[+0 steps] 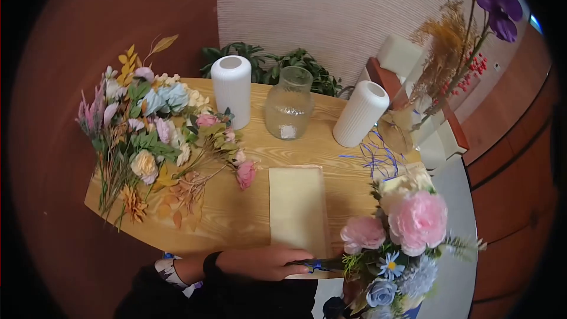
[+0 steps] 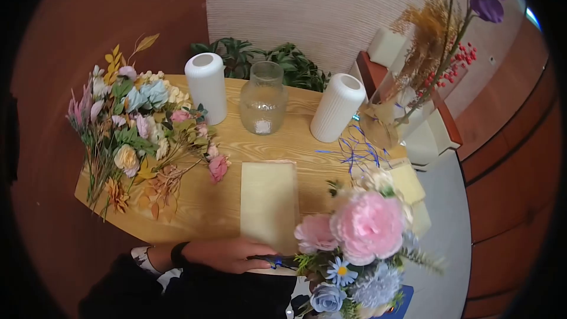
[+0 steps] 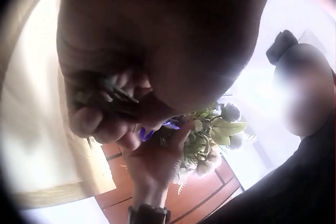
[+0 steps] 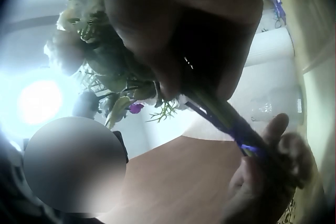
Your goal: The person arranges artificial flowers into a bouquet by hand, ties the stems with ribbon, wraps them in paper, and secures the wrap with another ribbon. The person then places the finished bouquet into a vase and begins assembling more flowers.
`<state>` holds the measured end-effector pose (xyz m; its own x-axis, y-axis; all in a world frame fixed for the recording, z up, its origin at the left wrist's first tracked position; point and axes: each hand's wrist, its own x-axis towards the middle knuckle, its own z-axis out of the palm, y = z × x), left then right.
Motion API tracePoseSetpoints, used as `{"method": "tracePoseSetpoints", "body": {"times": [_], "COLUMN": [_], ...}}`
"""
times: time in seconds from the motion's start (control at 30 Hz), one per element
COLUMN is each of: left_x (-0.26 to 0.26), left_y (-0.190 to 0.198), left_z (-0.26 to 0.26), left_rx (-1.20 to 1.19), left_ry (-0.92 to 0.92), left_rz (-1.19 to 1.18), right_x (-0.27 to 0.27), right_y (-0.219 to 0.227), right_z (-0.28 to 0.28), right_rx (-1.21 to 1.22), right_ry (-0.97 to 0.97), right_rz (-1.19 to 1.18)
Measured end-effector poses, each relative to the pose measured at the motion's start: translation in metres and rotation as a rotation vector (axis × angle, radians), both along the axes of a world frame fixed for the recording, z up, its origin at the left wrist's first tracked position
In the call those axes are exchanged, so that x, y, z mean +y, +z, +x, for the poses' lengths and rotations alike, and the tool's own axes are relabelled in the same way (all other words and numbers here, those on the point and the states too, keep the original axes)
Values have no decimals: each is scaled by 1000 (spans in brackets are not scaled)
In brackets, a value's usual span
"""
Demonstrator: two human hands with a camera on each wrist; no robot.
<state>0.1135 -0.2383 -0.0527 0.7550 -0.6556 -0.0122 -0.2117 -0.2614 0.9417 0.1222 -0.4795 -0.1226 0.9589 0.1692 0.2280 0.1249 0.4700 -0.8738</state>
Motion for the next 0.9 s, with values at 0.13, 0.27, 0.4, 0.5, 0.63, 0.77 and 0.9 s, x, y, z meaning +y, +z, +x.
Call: {"method": "tracePoseSetpoints", "body": {"times": [0.13,0.27,0.4,0.5,0.63,0.77,0.9], "left_x": [3,10,18,19,18,20,20], "left_y": [-12,-21,-23,-20,-18,-22,-26], "left_z": [-8,-17,-24,-24,-22,-22,-22], "left_rx": [-504,-410,-259,-187,-183,-298,-317], "left_ry": [203,255,266,280,293,274,239], "left_rz": [208,339,265,219,201,230,229], "right_x": [-5,7,18,25,41,45,44], "right_y": [7,11,20,22,32,23,19], "right_z": [0,-23,-26,-28,-31,-22,-23], "right_rx": [107,201,226,323,481,493,582], "right_ry": [-201,-384,-329,-274,-328,-345,-422], "right_rz": [243,220,57,117,25,14,-30]}}
